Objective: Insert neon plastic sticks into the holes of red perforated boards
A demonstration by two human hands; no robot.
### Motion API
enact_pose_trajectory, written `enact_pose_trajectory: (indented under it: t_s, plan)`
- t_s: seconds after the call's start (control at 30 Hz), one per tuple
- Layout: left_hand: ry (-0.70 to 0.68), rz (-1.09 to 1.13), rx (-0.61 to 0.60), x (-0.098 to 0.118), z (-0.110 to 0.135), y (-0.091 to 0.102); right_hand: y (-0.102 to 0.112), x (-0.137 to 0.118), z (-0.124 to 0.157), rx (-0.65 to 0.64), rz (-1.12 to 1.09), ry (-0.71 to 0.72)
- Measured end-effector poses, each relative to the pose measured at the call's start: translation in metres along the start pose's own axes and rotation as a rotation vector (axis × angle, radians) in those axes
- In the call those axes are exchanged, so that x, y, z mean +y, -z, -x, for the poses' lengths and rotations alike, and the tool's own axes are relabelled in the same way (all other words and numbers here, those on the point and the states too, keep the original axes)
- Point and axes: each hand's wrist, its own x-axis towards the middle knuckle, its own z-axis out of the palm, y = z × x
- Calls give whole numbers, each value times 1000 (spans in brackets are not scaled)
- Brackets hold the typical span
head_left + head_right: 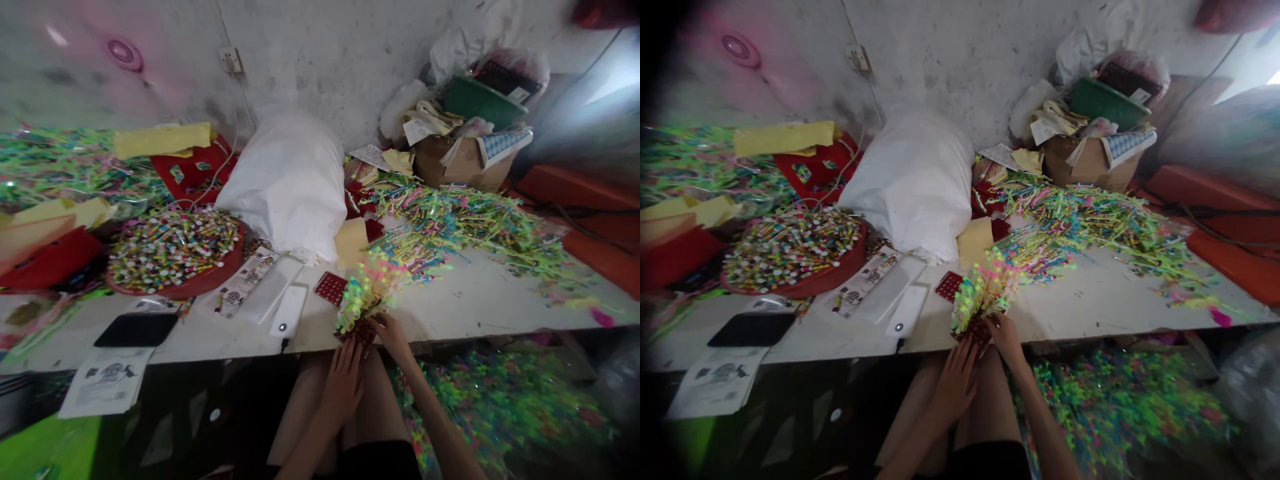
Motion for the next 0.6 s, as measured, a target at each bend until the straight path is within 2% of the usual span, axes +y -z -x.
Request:
enact_pose_trajectory:
  t_s: [0.13,0.43,0.6]
  plan:
    - [12,22,29,2,0,-2,-1,-1,-7,4,163,5]
    - [39,10,16,1,0,-5,-14,-1,-24,-5,172,-5]
    - [-5,-63,48,-3,3,-9,-25,-13,-25,75,275,-48]
